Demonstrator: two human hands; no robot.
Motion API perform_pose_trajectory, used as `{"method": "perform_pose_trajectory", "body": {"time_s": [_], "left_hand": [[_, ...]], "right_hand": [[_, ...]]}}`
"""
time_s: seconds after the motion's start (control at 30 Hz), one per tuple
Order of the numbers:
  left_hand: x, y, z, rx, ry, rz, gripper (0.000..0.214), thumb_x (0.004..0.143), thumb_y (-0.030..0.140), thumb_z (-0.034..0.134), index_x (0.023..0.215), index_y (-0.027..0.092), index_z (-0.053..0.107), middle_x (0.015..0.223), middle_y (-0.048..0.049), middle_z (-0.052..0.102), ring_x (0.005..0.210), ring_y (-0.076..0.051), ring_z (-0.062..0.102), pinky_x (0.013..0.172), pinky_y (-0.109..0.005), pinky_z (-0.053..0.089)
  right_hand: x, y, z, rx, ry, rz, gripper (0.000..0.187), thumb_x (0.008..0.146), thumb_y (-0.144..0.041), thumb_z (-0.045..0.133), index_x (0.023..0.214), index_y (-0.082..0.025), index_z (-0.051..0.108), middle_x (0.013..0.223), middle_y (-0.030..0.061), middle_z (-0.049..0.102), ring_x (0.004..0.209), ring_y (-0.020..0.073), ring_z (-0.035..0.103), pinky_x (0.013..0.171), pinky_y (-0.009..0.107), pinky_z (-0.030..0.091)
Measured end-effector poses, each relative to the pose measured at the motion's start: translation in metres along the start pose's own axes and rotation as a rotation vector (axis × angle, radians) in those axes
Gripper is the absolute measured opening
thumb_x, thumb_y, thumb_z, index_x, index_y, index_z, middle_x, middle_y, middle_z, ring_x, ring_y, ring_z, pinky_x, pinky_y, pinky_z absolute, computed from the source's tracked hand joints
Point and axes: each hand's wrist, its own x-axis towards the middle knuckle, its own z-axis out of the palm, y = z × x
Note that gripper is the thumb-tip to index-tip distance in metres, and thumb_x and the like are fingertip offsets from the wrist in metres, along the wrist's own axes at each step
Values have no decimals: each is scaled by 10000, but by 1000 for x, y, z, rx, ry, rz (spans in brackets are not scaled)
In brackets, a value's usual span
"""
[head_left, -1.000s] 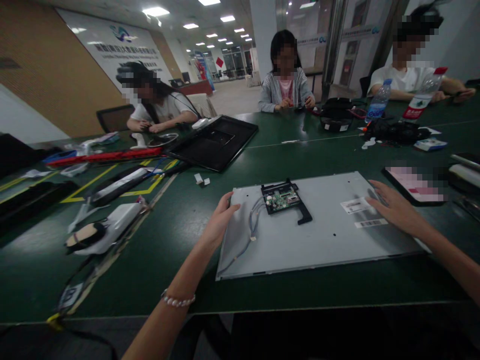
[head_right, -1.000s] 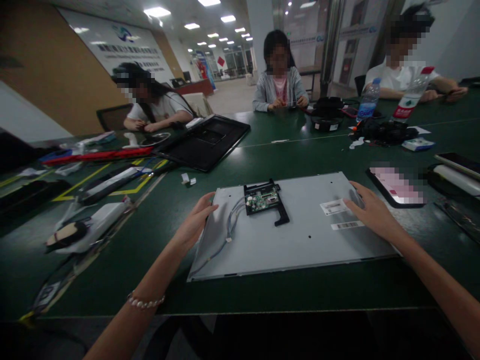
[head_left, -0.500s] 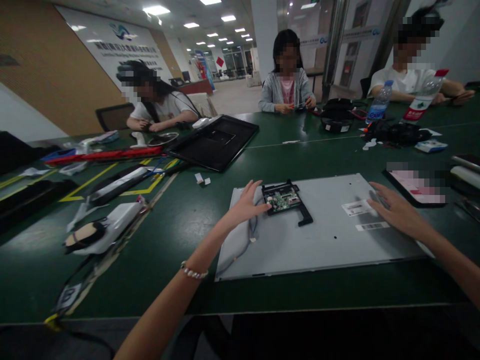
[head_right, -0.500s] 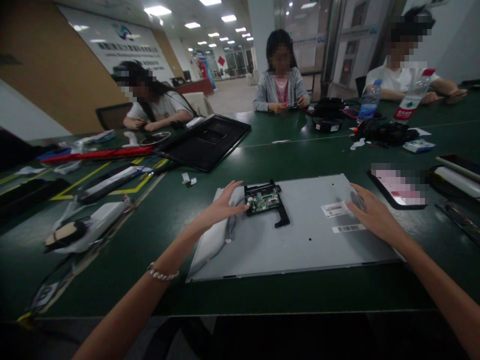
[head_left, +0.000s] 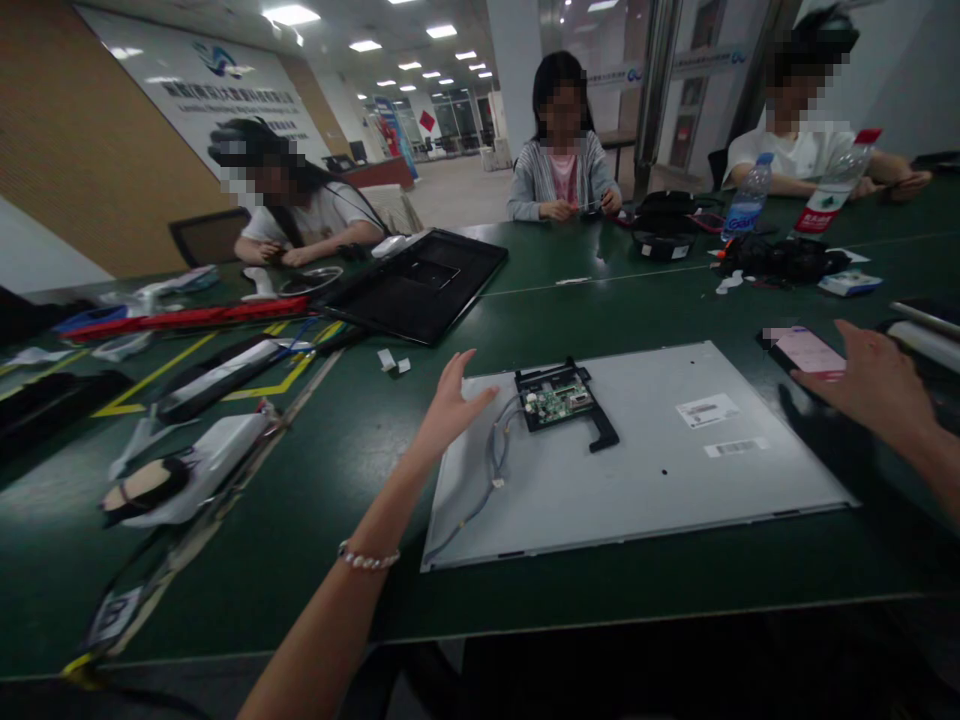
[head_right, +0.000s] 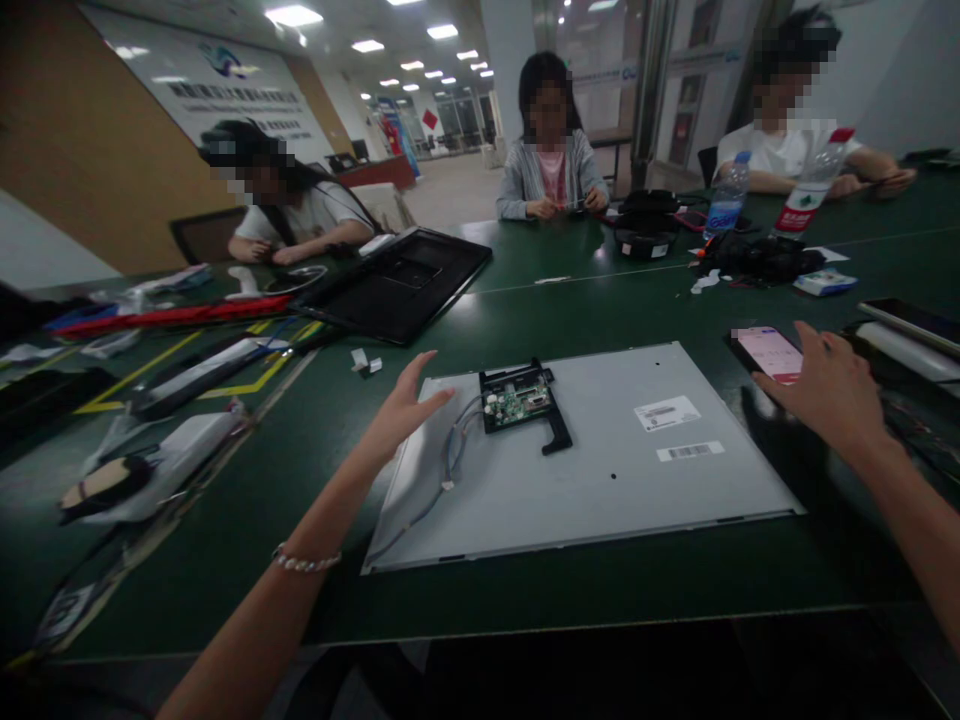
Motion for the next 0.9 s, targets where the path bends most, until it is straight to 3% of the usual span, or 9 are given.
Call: {"method": "perform_pose_trajectory", "body": {"time_s": [0.1,0.2,0.5,0.7,0.8,0.9], "left_hand": [[0,0,-6,-6,13,-35,719,811,444,629,1451,232,383,1535,-121,349,1428,-305,299,1167,-507,235],[-1,0,-8,-28,22,-61,700,821,431,613,1453,232,386,1514,-119,380,1401,-306,345,1148,-509,276],[-1,-3,-10,0,93,-44,642,836,399,586,1427,221,410,1494,-116,398,1382,-286,370,1149,-471,284],[0,-7,-5,75,77,4,598,828,382,565,1387,203,451,1452,-118,450,1368,-281,389,1164,-465,257],[-2,-3,1,84,10,49,671,811,418,588,1416,189,409,1480,-131,416,1389,-291,359,1165,-467,254],[-6,8,10,66,-123,97,776,810,485,603,1476,200,324,1541,-134,333,1423,-299,304,1170,-468,243]], "right_hand": [[8,11,4,-39,-70,22,904,851,-700,437,1514,-123,226,1415,285,423,1203,435,493,861,507,408],[10,15,7,-55,-85,9,880,866,-702,390,1510,-127,224,1394,267,468,1222,424,484,894,522,388],[14,15,18,-73,27,-13,825,902,-639,360,1501,-89,227,1344,277,501,1239,396,470,954,491,353],[14,14,17,-25,72,-5,774,925,-574,393,1507,-86,245,1426,310,412,1306,434,409,1039,574,246],[7,-1,9,79,59,-115,747,928,-525,432,1510,-97,242,1486,282,364,1375,404,339,1081,553,255],[-4,-25,3,246,28,-339,699,931,-465,447,1503,-108,261,1515,224,364,1409,331,321,1138,444,267]]}}
